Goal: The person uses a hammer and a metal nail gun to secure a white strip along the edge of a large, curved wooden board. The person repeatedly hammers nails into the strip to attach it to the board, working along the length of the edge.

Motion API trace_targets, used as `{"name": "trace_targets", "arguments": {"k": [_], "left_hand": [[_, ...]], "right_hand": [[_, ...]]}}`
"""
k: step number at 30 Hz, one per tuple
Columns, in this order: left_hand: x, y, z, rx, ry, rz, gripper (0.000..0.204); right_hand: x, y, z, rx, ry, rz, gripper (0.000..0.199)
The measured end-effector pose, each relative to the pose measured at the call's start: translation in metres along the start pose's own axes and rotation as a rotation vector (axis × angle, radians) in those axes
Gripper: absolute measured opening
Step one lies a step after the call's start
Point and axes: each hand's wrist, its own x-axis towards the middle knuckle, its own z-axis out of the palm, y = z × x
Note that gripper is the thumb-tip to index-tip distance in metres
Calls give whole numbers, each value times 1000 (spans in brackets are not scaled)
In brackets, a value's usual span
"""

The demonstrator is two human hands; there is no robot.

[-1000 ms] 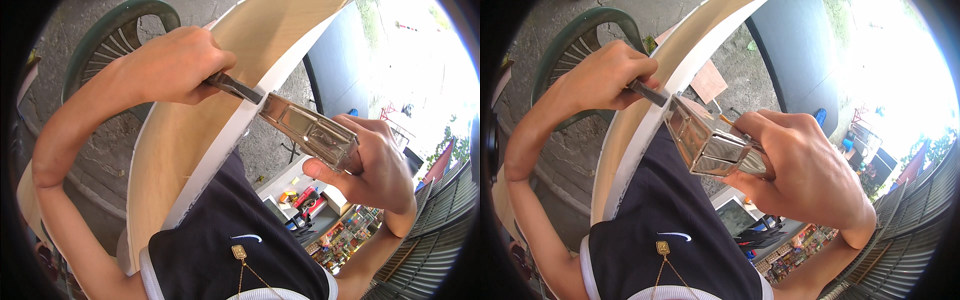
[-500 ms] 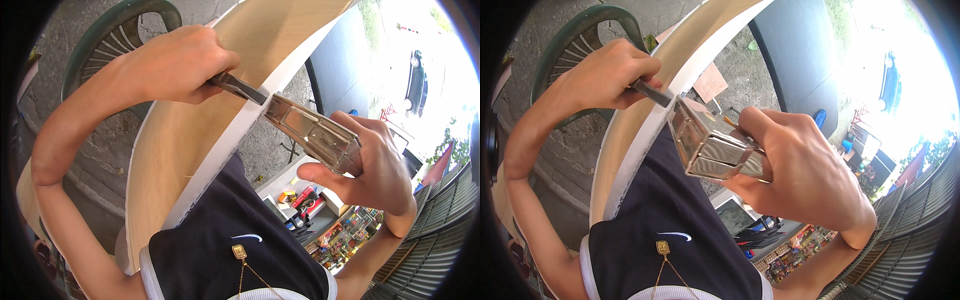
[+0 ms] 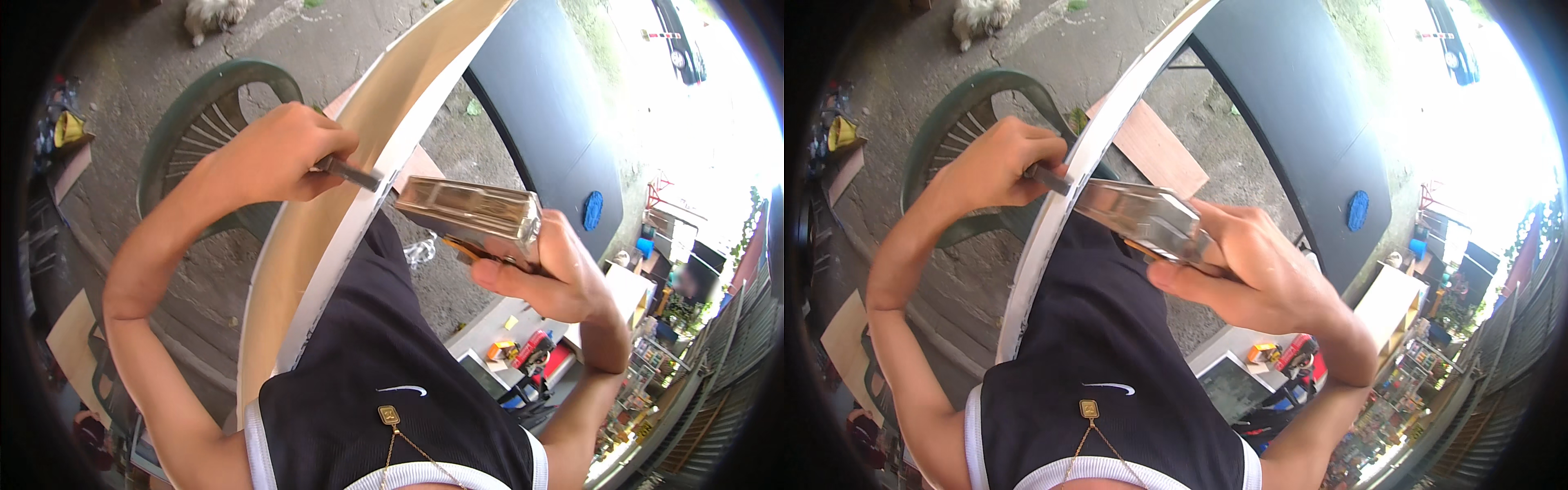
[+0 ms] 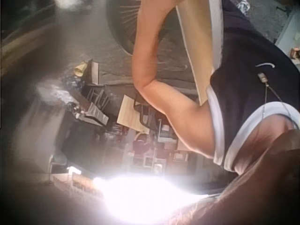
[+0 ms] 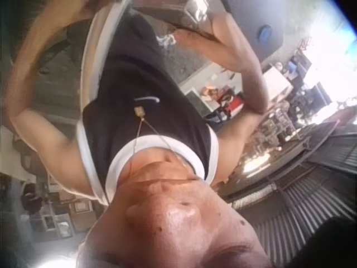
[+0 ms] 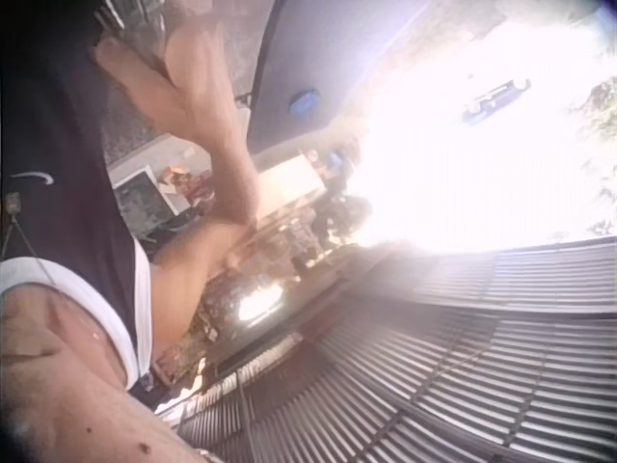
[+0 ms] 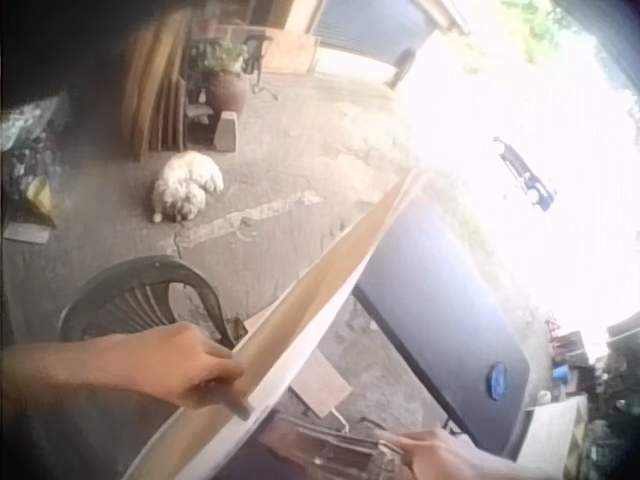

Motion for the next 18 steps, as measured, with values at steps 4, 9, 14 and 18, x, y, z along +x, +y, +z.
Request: {"name": "trace_targets", "arguments": {"k": [4,9,14,18], "left_hand": [[-3,16,-7,-115,-6,-179,20],[-8,18,-10,-16,-6,-349,22],[-20,51,-22,412,40,-402,21],[-18,45,-25,433,12,-403,23]], "right_hand": [[-34,65,27,433,172,42,33],[-47,172,95,537,467,261,38],[-43,264,167,477,688,433,40],[-45,285,198,457,710,588,39]]}}
